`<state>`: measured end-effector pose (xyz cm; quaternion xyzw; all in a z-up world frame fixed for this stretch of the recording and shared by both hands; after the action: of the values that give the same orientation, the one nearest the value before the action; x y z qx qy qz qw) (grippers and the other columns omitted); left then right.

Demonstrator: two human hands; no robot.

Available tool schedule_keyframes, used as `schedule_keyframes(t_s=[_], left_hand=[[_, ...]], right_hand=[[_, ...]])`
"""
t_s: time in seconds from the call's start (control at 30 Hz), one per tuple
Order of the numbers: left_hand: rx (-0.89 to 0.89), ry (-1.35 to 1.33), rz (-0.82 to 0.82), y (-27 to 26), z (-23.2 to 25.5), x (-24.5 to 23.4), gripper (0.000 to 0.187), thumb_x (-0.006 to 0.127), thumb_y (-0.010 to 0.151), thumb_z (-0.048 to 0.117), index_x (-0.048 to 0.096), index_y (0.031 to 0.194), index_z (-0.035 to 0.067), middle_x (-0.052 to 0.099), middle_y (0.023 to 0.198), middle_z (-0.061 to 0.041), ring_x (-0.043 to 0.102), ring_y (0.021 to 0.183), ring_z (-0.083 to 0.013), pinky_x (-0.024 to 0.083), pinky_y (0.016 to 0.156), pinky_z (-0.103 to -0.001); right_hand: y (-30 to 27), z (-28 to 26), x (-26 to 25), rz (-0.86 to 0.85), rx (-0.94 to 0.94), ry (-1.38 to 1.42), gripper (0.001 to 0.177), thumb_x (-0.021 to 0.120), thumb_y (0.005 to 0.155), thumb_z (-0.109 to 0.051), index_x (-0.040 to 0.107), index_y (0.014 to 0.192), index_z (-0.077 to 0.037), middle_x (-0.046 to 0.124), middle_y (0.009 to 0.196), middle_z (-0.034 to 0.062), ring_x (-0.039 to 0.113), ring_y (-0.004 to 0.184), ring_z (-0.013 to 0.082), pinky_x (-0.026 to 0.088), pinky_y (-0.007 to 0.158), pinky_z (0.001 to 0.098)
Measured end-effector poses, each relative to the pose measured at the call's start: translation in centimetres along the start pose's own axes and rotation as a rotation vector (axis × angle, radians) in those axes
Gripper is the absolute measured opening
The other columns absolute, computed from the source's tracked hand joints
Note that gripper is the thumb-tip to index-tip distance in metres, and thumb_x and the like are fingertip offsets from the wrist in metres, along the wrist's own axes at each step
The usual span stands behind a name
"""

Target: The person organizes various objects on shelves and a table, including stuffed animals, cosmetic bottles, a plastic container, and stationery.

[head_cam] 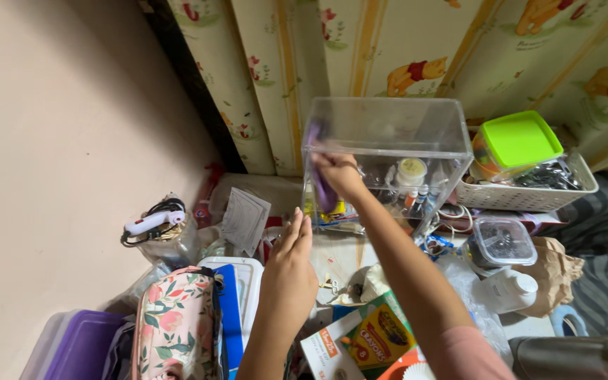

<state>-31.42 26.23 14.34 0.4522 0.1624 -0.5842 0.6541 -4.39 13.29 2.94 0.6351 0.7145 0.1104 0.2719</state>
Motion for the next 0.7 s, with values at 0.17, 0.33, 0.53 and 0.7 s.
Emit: schedule_keyframes(t_s=[0.17,0.33,0.53,0.7], left_hand=[[-0.004,0.137,0.005,0.2,0.8,1.0,0.063,0.053,0.08,-0.005,0.048,0.143,-0.006,0.044,0.155,-0.022,0.046,0.14,-0.0353,0.037,0.113,-0.041],[-0.032,0.117,0.023,-0.1,0.4,1.2,0.061,0.05,0.084,-0.003,0.049,0.144,-0.004,0.044,0.157,-0.018,0.048,0.139,-0.0326,0.037,0.112,-0.043],[-0.062,0.127,0.034,-0.2,0.7,1.4,0.062,0.05,0.082,-0.002,0.05,0.144,-0.002,0.045,0.156,-0.015,0.048,0.137,-0.032,0.035,0.111,-0.045],[-0.019,0.16,0.026,-0.2,0.9,1.2,0.061,0.052,0.082,-0.001,0.049,0.143,-0.004,0.045,0.155,-0.018,0.049,0.136,-0.0325,0.037,0.111,-0.044]], right_hand=[[-5.2,-3.9,-3.5,-0.129,-0.432,-0.996,0.038,0.065,0.078,-0.009,0.077,0.113,-0.017,0.071,0.111,0.0199,0.072,0.083,0.0355,0.06,0.074,0.0421],[-6.9,-0.8,-12.5,-0.243,0.308,-1.512,0.022,0.063,0.088,-0.019,0.075,0.1,-0.006,0.074,0.101,0.0187,0.073,0.088,0.0298,0.057,0.065,0.0415],[-5.9,1.7,-10.4,-0.152,0.185,-1.603,0.04,0.065,0.087,-0.016,0.071,0.119,0.006,0.074,0.097,0.019,0.072,0.074,0.0228,0.058,0.052,0.0348],[-8.2,-4.1,-5.4,-0.096,-0.209,-1.173,0.039,0.062,0.079,-0.011,0.068,0.118,-0.005,0.069,0.112,0.02,0.067,0.095,0.037,0.06,0.062,0.0402]])
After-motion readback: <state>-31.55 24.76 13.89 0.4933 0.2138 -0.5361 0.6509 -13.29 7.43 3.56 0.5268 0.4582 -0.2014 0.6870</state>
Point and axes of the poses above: each hand's wrist, its own y-axis towards the middle knuckle, its own x-axis out of the palm, z = x × y, the point moved 2 cm from there along y, towards the middle knuckle
